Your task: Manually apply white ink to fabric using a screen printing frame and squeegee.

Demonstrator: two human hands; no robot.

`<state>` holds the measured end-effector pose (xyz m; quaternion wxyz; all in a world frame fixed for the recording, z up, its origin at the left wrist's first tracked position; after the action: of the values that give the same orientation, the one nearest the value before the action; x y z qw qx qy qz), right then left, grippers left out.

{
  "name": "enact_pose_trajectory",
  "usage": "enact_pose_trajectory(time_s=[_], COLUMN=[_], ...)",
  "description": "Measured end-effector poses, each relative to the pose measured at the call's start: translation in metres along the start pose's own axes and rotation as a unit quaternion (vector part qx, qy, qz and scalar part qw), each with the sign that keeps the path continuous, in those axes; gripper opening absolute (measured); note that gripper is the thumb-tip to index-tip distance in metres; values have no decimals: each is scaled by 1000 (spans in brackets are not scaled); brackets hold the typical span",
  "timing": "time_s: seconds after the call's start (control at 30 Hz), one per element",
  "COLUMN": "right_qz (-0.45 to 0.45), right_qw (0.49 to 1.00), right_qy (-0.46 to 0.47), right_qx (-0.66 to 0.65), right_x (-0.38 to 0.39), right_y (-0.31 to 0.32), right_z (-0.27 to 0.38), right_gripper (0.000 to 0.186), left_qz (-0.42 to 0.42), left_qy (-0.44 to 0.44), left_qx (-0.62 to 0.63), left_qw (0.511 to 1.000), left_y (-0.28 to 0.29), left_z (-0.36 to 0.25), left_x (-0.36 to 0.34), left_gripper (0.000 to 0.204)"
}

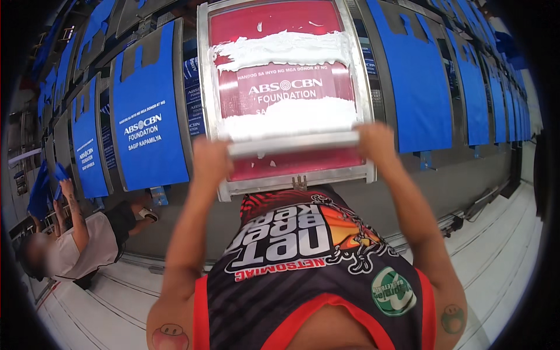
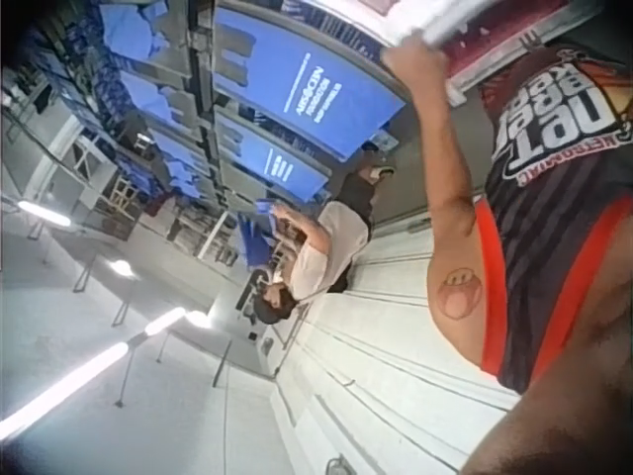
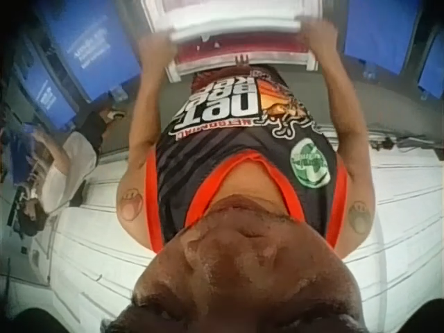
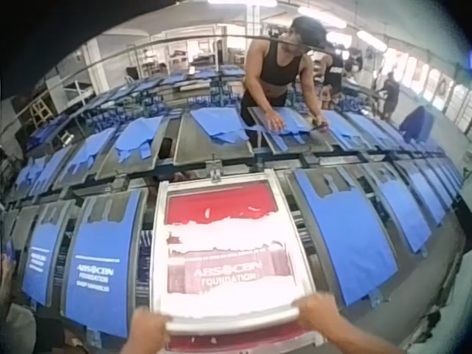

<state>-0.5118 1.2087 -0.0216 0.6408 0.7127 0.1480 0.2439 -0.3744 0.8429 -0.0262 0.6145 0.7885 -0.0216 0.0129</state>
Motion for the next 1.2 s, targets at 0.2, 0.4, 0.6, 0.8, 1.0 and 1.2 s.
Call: enact_pose_trajectory(time_s=[0.2, 0.4, 0.6, 0.8, 1.0, 1.2], right_qz=[-186, 13, -149, -122, 32, 259], right_qw=[983, 999, 986, 992, 999, 924], right_qy=[14, 15, 7, 12, -10, -9], right_qx=[1, 36, -80, 22, 25, -282], right_x=[-83, -182, 4, -186, -226, 7], right_y=[-23, 31, -16, 9, 46, -26], right_z=[-19, -27, 7, -29, -41, 43], right_gripper=[12, 32, 13, 16, 37, 58], left_qz=[-198, -12, -161, -99, 59, 97], left_qy=[-63, 40, -14, 36, 100, -40], left_qx=[37, -37, 110, 45, -114, 72], left_qw=[977, 998, 981, 993, 987, 992], left_y=[-33, 31, -19, 3, 33, 46], left_z=[34, 58, -13, 61, 19, -22], left_x=[-76, -169, 10, -167, -267, -290], left_gripper=[27, 41, 21, 27, 47, 46])
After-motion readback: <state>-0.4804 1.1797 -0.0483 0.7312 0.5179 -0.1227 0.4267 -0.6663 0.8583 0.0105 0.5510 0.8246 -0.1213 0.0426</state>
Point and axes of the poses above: each hand's wrist, its own x-axis away from the middle knuckle, its own y-axis out of the back of the hand, z = x × y, the point moved 1 cm from there along -x, towards the middle knuckle, and after that the axes turned 6 degrees about x, right-handed, at the moved point
